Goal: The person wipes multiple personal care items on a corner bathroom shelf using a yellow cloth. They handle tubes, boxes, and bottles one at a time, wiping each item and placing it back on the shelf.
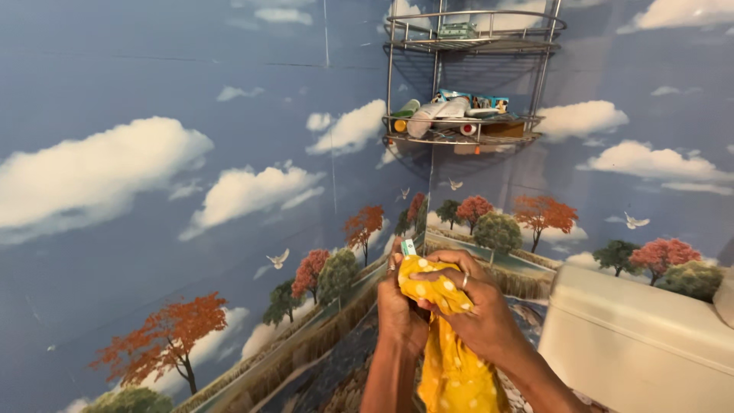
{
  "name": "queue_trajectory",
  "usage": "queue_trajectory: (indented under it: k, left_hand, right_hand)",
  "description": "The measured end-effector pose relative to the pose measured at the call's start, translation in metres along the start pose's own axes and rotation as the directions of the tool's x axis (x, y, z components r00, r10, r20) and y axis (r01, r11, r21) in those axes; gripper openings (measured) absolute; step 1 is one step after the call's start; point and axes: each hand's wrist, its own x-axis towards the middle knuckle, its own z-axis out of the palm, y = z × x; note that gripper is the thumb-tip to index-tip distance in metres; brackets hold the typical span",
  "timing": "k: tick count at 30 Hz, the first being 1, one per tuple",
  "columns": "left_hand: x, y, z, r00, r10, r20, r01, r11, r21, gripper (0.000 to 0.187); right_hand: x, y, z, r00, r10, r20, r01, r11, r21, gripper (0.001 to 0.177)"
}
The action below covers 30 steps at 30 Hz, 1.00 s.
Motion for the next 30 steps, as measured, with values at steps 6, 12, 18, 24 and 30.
queue_trajectory:
  k: [6, 12, 18, 24, 30]
  left_hand:
    - [-0.012, -0.043, -0.004, 0.999, 0.018, 0.036, -0.019, 0.999, 0.032, 0.031]
    - [-0.031, -0.040, 0.009, 0.996, -0.008, -0.086, 0.012, 0.999, 0.047, 0.032]
    - [-0.042, -0.051, 0.020, 0.997, -0.047, -0.064, 0.046, 0.999, -0.010, 0.039]
    - [-0.017, -0.044, 0.007, 0.980, -0.078, 0.181, 0.088, 0.995, -0.043, 0.030]
    - [0.012, -0.009, 0.002, 0.986, 0.032, 0.165, -0.022, 0.998, -0.064, 0.053]
  right_hand:
    - [0.012, -0.006, -0.022, 0.996, 0.049, -0.071, -0.055, 0.994, -0.095, 0.035]
    - [-0.038, -0.016, -0.037, 0.995, -0.015, 0.100, 0.026, 0.994, -0.107, 0.031]
    - [-0.026, 0.009, -0.040, 0.999, -0.006, -0.034, -0.004, 0.962, -0.275, 0.030]
    - [0.002, 0.028, -0.043, 0.926, 0.203, -0.317, -0.253, 0.960, -0.123, 0.027]
    - [-0.022, 0.023, -0.013, 0.990, -0.135, -0.046, 0.117, 0.952, -0.284, 0.031]
